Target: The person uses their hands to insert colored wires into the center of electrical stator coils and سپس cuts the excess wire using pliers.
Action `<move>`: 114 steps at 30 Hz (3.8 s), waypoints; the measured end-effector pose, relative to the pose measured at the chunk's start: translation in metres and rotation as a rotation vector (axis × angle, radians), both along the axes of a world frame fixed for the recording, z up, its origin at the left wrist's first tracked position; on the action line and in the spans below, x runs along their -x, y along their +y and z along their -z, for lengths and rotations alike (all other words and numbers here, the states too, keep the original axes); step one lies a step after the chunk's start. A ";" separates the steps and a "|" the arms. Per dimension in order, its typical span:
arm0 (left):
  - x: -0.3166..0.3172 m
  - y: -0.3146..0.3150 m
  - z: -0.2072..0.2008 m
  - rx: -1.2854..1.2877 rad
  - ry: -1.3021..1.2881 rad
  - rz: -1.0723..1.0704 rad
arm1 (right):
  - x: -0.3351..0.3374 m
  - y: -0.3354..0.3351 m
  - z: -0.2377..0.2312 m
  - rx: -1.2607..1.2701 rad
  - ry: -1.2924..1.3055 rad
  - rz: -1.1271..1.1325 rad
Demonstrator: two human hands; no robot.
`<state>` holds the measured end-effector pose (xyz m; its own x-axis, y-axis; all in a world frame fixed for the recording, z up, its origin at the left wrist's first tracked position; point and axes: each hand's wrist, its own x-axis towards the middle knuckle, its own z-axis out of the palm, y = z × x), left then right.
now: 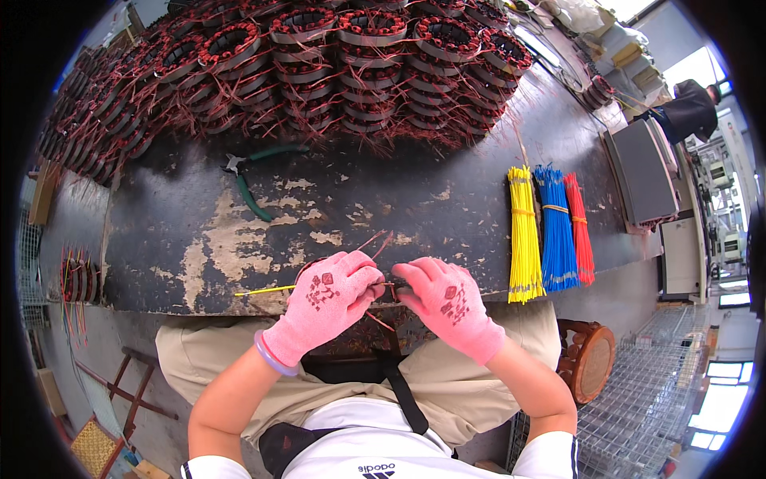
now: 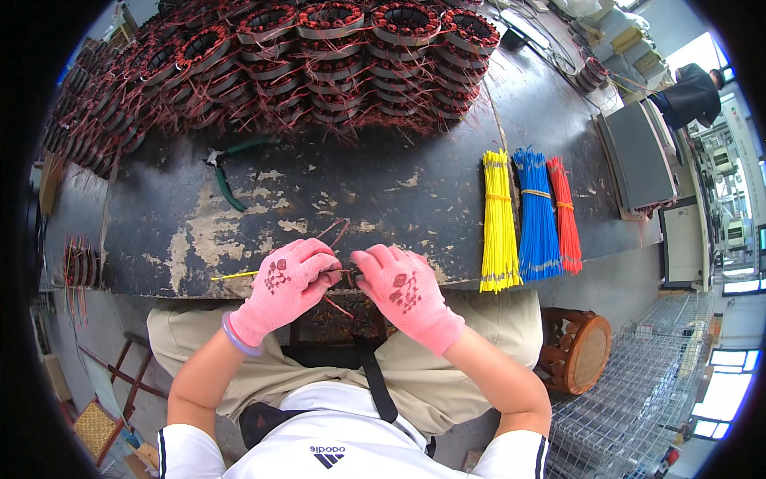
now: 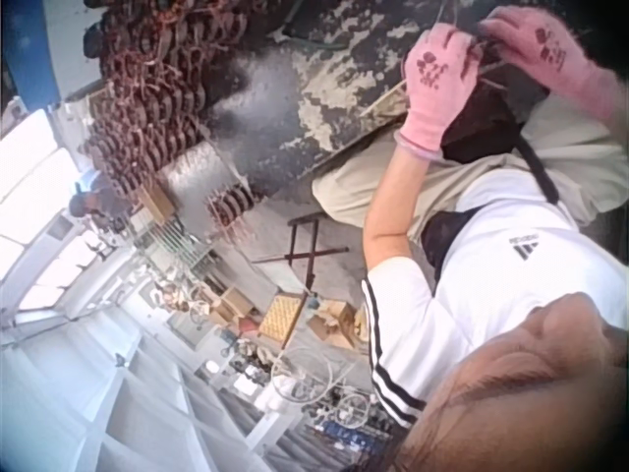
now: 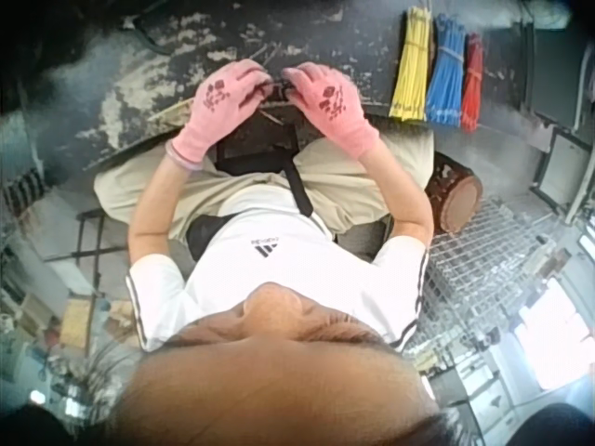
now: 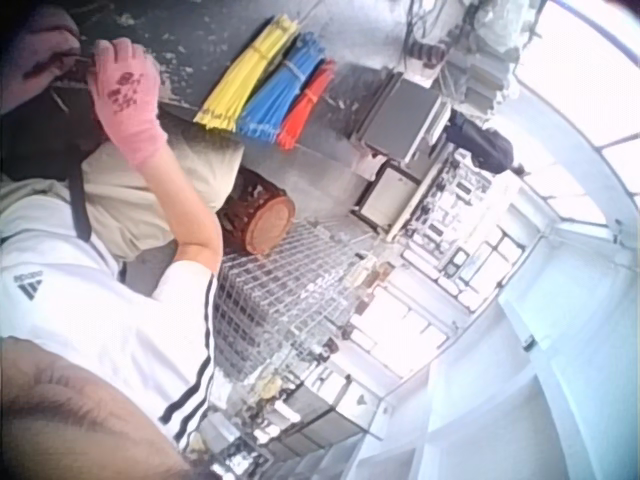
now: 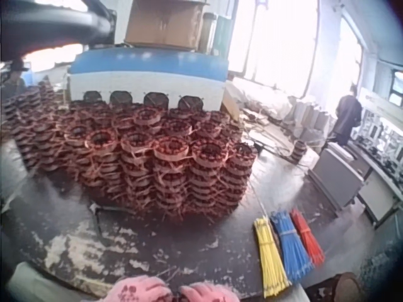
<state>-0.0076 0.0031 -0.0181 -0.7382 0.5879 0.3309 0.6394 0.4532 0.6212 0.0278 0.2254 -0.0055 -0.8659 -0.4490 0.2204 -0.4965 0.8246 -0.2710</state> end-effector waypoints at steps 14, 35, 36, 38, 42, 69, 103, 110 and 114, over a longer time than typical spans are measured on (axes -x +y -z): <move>0.001 -0.002 -0.002 -0.036 -0.048 0.048 | -0.005 -0.003 -0.005 0.497 -0.452 0.288; -0.005 -0.029 -0.031 0.048 0.091 -0.111 | -0.006 0.000 0.018 -0.080 0.173 -0.164; -0.005 -0.028 -0.028 0.062 0.090 -0.106 | -0.006 0.000 0.019 -0.081 0.165 -0.175; -0.003 -0.023 -0.017 0.082 0.090 -0.085 | -0.005 0.001 0.021 -0.073 0.139 -0.184; 0.001 -0.010 -0.008 0.161 -0.008 -0.135 | -0.011 0.006 0.016 0.083 0.085 -0.063; -0.001 -0.013 -0.004 0.092 -0.004 -0.161 | -0.114 0.199 -0.064 1.019 -0.241 0.991; -0.012 -0.003 0.008 -0.090 -0.022 -0.219 | -0.004 -0.029 0.004 0.758 -0.438 0.362; -0.006 -0.005 -0.007 -0.062 -0.089 -0.086 | -0.009 -0.022 0.003 0.544 0.017 0.165; -0.007 -0.002 -0.020 0.097 -0.014 -0.081 | -0.003 -0.020 0.003 0.616 -0.086 0.101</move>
